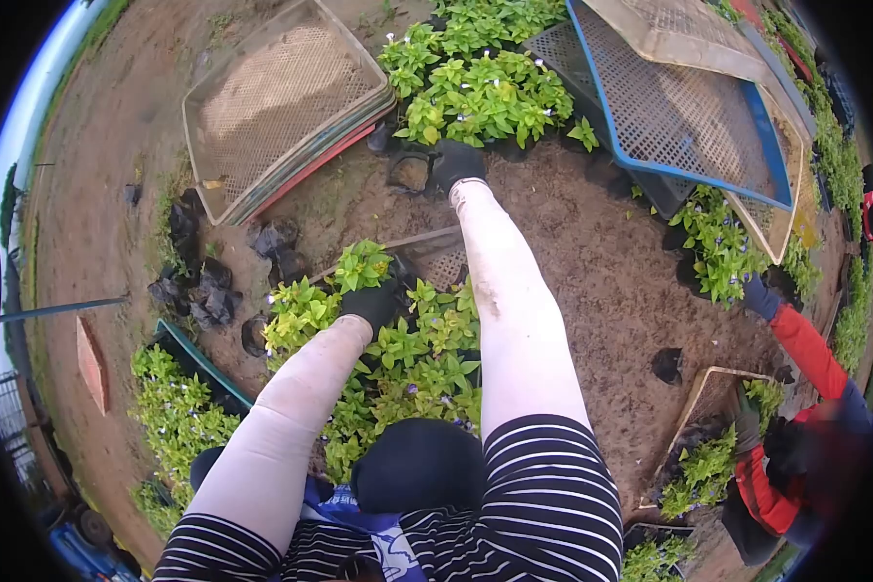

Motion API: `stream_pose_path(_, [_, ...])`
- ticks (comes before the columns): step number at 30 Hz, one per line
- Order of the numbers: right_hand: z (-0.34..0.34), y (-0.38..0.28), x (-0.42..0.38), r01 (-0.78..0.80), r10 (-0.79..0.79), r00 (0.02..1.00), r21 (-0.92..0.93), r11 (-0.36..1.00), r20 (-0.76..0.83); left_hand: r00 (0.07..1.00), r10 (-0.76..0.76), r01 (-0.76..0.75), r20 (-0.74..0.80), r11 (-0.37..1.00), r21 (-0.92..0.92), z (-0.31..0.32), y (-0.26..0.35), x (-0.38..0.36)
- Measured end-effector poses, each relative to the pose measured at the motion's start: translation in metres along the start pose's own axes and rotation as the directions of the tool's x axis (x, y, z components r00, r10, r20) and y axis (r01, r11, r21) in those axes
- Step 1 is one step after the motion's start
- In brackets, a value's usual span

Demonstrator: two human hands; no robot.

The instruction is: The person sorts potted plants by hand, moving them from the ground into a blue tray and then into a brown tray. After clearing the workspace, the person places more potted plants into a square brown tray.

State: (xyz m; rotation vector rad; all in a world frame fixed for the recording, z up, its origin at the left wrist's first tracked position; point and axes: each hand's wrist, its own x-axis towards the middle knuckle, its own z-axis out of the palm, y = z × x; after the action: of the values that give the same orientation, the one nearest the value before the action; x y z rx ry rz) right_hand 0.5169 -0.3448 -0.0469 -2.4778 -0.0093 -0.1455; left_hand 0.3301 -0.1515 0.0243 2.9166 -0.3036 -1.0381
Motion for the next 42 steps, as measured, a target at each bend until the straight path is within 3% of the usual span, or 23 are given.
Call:
stream_pose_path(3, [-0.037,0.002,-0.019,0.043,-0.016,0.995,0.272,0.961,-0.101,0.983,0.101,-0.103,-0.155,0.995,-0.006,0.023,-0.010,0.008])
stream_pose_path(5, [-0.071,-0.008,-0.041,0.192,-0.162,0.973,0.186,0.964,-0.166,0.990,0.057,-0.064,-0.129,0.997,-0.047,0.026,-0.011,0.012])
stream_pose_path(8, [-0.112,-0.028,-0.089,0.354,-0.354,0.935,-0.013,0.935,-0.012,0.992,0.093,-0.092,-0.090,0.996,0.008,0.014,-0.008,0.006])
stream_pose_path(9, [-0.120,-0.039,-0.107,0.415,-0.378,0.906,-0.224,0.882,0.192,0.993,0.090,-0.090,-0.079,0.996,0.010,0.008,-0.006,0.003])
stream_pose_path(10, [-0.089,-0.015,-0.126,0.602,-0.603,0.797,-0.090,0.793,0.016,0.994,0.089,-0.089,-0.070,0.996,0.013,0.005,-0.004,0.001])
stream_pose_path(11, [-0.080,-0.017,-0.151,0.475,-0.458,0.869,-0.055,0.878,0.187,0.993,0.082,-0.083,-0.088,0.996,-0.008,0.011,-0.006,0.004])
stream_pose_path(12, [-0.071,-0.013,-0.172,0.494,-0.463,0.813,0.002,0.869,0.353,0.991,0.075,-0.078,-0.107,0.997,-0.027,0.023,-0.011,0.009])
stream_pose_path(13, [-0.073,-0.021,-0.173,0.437,-0.262,0.724,-0.130,0.890,0.638,0.990,0.069,-0.075,-0.124,0.996,-0.045,0.020,-0.009,0.007])
stream_pose_path(15, [-0.077,-0.019,-0.168,0.502,-0.273,0.619,-0.104,0.859,0.737,0.986,0.097,-0.103,-0.138,0.994,-0.036,0.018,-0.007,0.002])
stream_pose_path(17, [-0.091,-0.004,-0.154,0.500,-0.443,0.673,0.076,0.863,0.592,0.981,0.109,-0.121,-0.163,0.991,-0.064,0.022,-0.011,0.007])
stream_pose_path(18, [-0.109,0.001,-0.133,0.260,-0.325,0.665,0.200,0.945,0.673,0.996,0.073,-0.076,-0.057,0.995,-0.063,0.018,-0.008,0.006])
stream_pose_path(19, [-0.122,0.000,-0.115,0.096,-0.183,0.790,0.176,0.980,0.585,0.996,0.068,-0.071,-0.056,0.996,-0.059,0.013,-0.005,0.005])
stream_pose_path(20, [-0.115,0.021,-0.097,0.148,-0.170,0.936,0.095,0.984,0.307,0.997,0.063,-0.066,-0.055,0.996,-0.055,0.011,-0.004,0.004])
stream_pose_path(22, [-0.104,0.040,-0.060,0.179,-0.175,0.981,0.043,0.983,-0.085,0.992,0.073,-0.078,-0.106,0.996,-0.042,0.017,-0.005,0.003])
stream_pose_path(24, [-0.090,0.042,-0.034,0.013,-0.033,0.995,-0.208,0.978,-0.093,0.969,0.102,-0.109,-0.224,0.994,-0.020,0.030,-0.010,0.009])
stream_pose_path(27, [-0.050,0.067,-0.005,-0.129,0.174,0.980,-0.361,0.923,0.094,0.994,0.069,-0.073,-0.086,0.996,-0.050,0.013,-0.004,0.004])
stream_pose_path(28, [-0.038,0.079,-0.001,-0.159,0.172,0.985,-0.292,0.943,0.019,0.988,0.080,-0.086,-0.134,0.996,-0.036,0.013,-0.003,0.003])
stream_pose_path(31, [-0.035,0.075,0.000,-0.100,0.093,0.969,-0.016,0.995,-0.230,0.992,0.071,-0.076,-0.101,0.996,-0.048,0.011,-0.004,0.006])
stream_pose_path(32, [-0.044,0.074,-0.004,-0.083,0.073,0.988,-0.070,0.994,-0.134,0.990,0.087,-0.089,-0.111,0.996,-0.011,0.009,-0.003,0.005])
stream_pose_path(35, [-0.064,0.064,-0.023,-0.085,0.115,0.991,0.348,0.934,-0.067,0.999,0.034,-0.032,0.033,0.998,-0.046,0.001,0.002,0.005])
stream_pose_path(36, [-0.075,0.058,-0.036,-0.079,0.114,0.992,0.457,0.886,-0.050,0.998,0.057,-0.057,0.012,0.997,-0.044,0.009,-0.002,0.008])
stream_pose_path(39, [-0.110,0.037,-0.075,0.110,-0.078,0.987,0.241,0.964,-0.140,0.998,0.069,-0.068,0.012,0.995,-0.069,0.007,-0.001,0.006])
stream_pose_path(42, [-0.115,0.042,-0.105,0.311,-0.305,0.950,0.207,0.928,-0.058,0.997,0.066,-0.067,-0.027,0.997,-0.031,0.010,-0.001,0.004])
